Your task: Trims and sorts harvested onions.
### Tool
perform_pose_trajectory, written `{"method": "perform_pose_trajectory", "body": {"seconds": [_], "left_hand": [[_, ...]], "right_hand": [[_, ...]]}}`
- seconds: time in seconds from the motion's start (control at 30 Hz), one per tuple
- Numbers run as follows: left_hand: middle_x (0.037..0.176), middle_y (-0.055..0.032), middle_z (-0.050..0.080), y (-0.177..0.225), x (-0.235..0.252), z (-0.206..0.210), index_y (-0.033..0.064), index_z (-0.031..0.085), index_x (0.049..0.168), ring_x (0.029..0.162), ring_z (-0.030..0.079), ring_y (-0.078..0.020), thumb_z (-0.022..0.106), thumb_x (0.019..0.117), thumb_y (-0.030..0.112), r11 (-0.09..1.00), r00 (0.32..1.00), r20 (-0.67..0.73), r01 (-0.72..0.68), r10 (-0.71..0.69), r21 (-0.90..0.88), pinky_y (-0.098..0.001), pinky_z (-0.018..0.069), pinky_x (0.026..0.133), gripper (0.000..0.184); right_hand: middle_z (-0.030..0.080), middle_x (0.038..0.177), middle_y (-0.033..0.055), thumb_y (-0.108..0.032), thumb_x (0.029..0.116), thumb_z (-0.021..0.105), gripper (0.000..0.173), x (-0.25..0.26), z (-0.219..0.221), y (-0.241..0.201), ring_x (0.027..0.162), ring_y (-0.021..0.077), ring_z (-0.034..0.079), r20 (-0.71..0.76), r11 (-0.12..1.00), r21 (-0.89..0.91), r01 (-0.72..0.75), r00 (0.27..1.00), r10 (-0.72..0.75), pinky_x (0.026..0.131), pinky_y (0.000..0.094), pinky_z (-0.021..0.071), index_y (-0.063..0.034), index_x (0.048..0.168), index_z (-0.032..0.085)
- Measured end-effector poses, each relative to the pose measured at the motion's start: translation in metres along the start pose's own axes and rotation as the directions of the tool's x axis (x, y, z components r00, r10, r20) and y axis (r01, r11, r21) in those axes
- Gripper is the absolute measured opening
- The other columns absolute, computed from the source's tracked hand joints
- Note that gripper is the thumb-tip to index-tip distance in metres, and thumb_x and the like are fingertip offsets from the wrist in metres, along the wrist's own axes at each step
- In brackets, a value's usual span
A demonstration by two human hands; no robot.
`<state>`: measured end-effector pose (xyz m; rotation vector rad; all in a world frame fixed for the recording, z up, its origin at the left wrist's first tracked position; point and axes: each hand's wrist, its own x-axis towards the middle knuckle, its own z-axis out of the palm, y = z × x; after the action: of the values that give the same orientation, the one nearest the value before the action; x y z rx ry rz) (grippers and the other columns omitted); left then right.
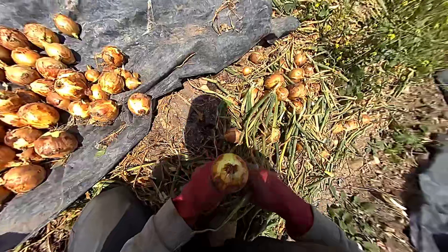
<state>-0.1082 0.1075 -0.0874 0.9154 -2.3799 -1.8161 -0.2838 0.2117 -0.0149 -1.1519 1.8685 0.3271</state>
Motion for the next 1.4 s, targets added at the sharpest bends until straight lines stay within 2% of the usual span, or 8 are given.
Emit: {"method": "perform_pose_trajectory", "body": {"seconds": [0.23,0.37,0.57,0.83,1.0,1.1,1.17,1.4], "left_hand": [[0.068,0.0052,0.062,-0.010,0.017,-0.065,0.0166,0.064,0.114,0.053,0.057,-0.0078,0.034,0.1102,0.034,0.708,0.803,-0.586,-0.352,-0.108,-0.612,-0.0254,0.0525,0.050,0.035],[0.097,0.0029,0.067,-0.007,0.028,-0.082,0.0258,0.051,0.130,0.065,0.062,-0.0079,0.030,0.1103,0.049,0.426,0.761,-0.480,-0.296,-0.435,-0.855,-0.0228,0.0545,0.056,0.037],[0.106,-0.0051,0.073,0.017,0.026,-0.019,0.0204,0.048,0.145,0.068,0.068,-0.0150,0.036,0.1110,0.041,0.561,0.850,-0.214,0.110,-0.481,-0.821,-0.0287,0.0579,0.056,0.042],[0.104,-0.0084,0.075,0.021,0.019,-0.020,0.0223,0.046,0.148,0.070,0.071,-0.0196,0.036,0.1116,0.037,0.676,0.940,-0.132,0.124,-0.315,-0.727,-0.0310,0.0595,0.059,0.041],[0.111,-0.0047,0.074,0.018,0.020,-0.011,0.0305,0.038,0.155,0.070,0.071,-0.0205,0.036,0.1112,0.042,0.727,0.954,-0.036,0.203,-0.299,-0.657,-0.0330,0.0605,0.059,0.046],[0.110,-0.0038,0.075,0.020,0.019,-0.009,0.0286,0.037,0.156,0.070,0.072,-0.0201,0.037,0.1107,0.043,0.733,0.949,0.019,0.256,-0.315,-0.630,-0.0330,0.0613,0.059,0.048],[0.108,-0.0044,0.075,0.019,0.016,-0.011,0.0292,0.035,0.157,0.068,0.071,-0.0190,0.039,0.1103,0.044,0.746,0.954,0.046,0.262,-0.297,-0.613,-0.0315,0.0602,0.058,0.049],[0.096,-0.0079,0.074,0.014,0.004,-0.028,0.0359,0.030,0.159,0.067,0.070,-0.0214,0.040,0.1085,0.050,0.799,0.967,0.068,0.243,-0.247,-0.550,-0.0345,0.0597,0.055,0.053]], "right_hand": [[0.068,0.120,0.0270,-0.038,0.0948,0.064,0.044,-0.003,0.112,0.200,0.116,0.0459,0.065,0.241,0.786,-0.120,-0.606,0.751,0.615,0.094,0.0702,0.0496,-0.0005,0.117,0.069],[0.067,0.124,0.0283,-0.049,0.0868,0.075,0.060,-0.032,0.129,0.251,0.121,0.0466,0.062,0.339,0.769,-0.211,-0.604,0.692,0.637,0.098,0.0696,0.0474,0.0022,0.117,0.070],[0.067,0.130,0.0120,-0.031,0.0870,0.083,0.062,0.049,0.017,0.212,0.112,0.0261,0.068,-0.467,0.730,0.683,-0.001,0.768,0.439,0.093,0.0527,0.0586,-0.0170,0.142,0.058],[0.058,0.140,0.0214,-0.024,0.0612,0.094,0.096,0.116,-0.007,0.158,0.117,0.0464,0.063,-0.527,0.995,0.035,-0.091,0.845,0.096,0.085,0.0711,0.0546,-0.0210,0.147,0.051],[0.057,0.141,0.0194,-0.023,0.0731,0.090,0.104,0.077,0.085,0.115,0.121,0.0383,0.062,-0.311,0.959,0.283,0.007,0.947,0.085,0.099,0.0621,0.0536,-0.0178,0.160,0.032],[0.072,0.095,0.0135,-0.025,0.0932,0.073,0.027,0.059,0.116,0.102,0.084,0.0297,0.071,-0.321,0.830,0.556,-0.047,0.909,0.267,0.075,0.0572,0.0587,-0.0085,0.115,0.069],[0.067,0.076,0.0078,-0.043,0.1043,0.055,0.039,0.049,0.117,0.091,0.069,0.0229,0.065,-0.285,0.793,0.607,-0.050,0.918,0.275,0.065,0.0506,0.0555,-0.0091,0.094,0.072],[0.062,0.137,0.0169,-0.058,0.0822,0.077,0.084,0.045,0.043,0.065,0.115,0.0414,0.064,-0.409,0.962,0.170,-0.215,0.873,0.267,0.089,0.0697,0.0527,-0.0270,0.153,0.046]]}}
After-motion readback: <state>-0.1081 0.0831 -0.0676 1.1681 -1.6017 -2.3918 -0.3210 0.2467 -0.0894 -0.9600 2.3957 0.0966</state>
